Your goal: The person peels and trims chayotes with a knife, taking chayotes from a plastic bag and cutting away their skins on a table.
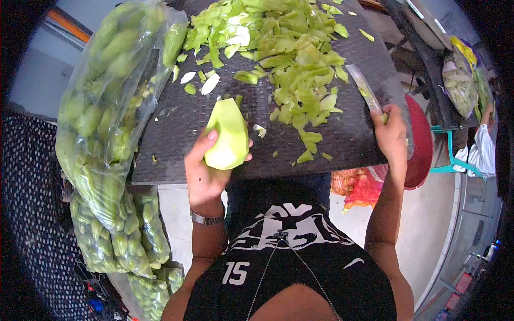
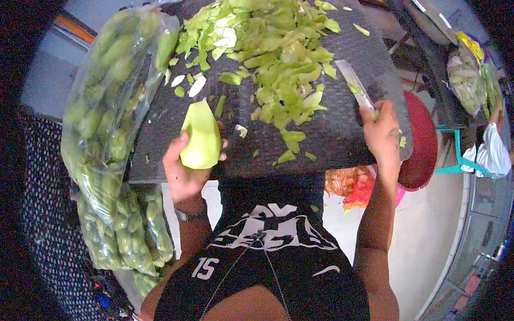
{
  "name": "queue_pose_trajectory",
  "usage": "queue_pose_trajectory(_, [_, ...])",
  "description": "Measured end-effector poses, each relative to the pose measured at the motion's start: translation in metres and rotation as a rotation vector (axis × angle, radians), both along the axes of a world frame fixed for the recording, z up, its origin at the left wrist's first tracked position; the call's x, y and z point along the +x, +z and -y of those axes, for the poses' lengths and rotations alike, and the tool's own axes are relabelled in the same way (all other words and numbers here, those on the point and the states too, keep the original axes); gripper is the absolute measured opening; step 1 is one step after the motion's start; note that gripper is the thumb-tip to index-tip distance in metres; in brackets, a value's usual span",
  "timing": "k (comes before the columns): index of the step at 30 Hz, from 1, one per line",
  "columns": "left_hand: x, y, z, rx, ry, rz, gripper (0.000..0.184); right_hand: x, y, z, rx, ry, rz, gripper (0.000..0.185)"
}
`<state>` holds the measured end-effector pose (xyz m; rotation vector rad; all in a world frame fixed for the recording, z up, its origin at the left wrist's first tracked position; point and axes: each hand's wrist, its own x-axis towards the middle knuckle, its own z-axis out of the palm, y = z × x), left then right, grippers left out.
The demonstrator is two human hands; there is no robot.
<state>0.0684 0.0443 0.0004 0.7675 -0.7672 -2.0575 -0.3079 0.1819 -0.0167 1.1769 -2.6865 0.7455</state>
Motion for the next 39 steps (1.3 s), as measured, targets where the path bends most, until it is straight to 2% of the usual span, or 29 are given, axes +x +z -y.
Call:
queue_pose_trajectory(2, [0.001, -0.001, 0.0, 0.027, -0.002, -0.029, 0.065, -0.006, -0.013, -0.003, -0.02, 0.03, -0.002, 0.03])
queue_pose_trajectory(5, [0.01, -0.006, 0.002, 0.009, 0.043, 0.009, 0.064, -0.004, 0.002, -0.002, -0.054, -0.09, 0.16, 0.031])
queue_pose_trajectory(9, [0.02, -0.01, 0.006, -0.002, 0.12, 0.036, 0.063, -0.011, 0.001, -0.004, 0.023, -0.095, 0.084, 0.021])
queue_pose_trajectory(15, [0.035, -0.023, 0.012, 0.017, 0.159, -0.024, 0.061, -0.022, -0.012, -0.001, -0.061, -0.135, -0.209, 0.017])
queue_pose_trajectory(18, [0.042, -0.026, 0.017, 0.041, 0.175, -0.161, 0.058, -0.014, 0.0, 0.016, -0.286, -0.033, -0.116, 0.016])
queue_pose_trajectory(24, [0.053, -0.038, 0.029, 0.061, 0.141, -0.344, 0.062, -0.037, -0.025, 0.067, 0.102, 0.179, -0.281, 0.022])
queue_pose_trajectory(27, [0.058, -0.043, 0.031, 0.08, 0.125, -0.454, 0.065, -0.009, 0.004, 0.1, -0.099, 0.408, 0.532, 0.032])
queue_pose_trajectory(30, [0.058, -0.046, 0.032, 0.078, 0.118, -0.493, 0.067, 0.024, 0.018, 0.111, -0.358, 0.591, 0.639, 0.046])
queue_pose_trajectory(32, [0.06, -0.05, 0.035, 0.061, 0.098, -0.497, 0.069, 0.056, 0.034, 0.087, -0.168, 0.548, 0.175, 0.063])
queue_pose_trajectory(33, [0.061, -0.049, 0.036, 0.049, 0.089, -0.485, 0.07, 0.067, 0.028, 0.071, -0.108, 0.597, -0.091, 0.087])
queue_pose_trajectory(35, [0.061, -0.05, 0.036, 0.029, 0.073, -0.459, 0.072, 0.088, 0.005, 0.033, 0.115, 0.627, -0.056, 0.119])
queue_pose_trajectory(37, [0.06, -0.051, 0.037, 0.046, 0.092, -0.459, 0.073, 0.111, 0.009, 0.013, 0.358, 0.558, -0.073, 0.122])
queue_pose_trajectory(39, [0.059, -0.05, 0.035, 0.048, 0.103, -0.44, 0.074, 0.118, -0.001, 0.016, 0.35, 0.522, -0.11, 0.122])
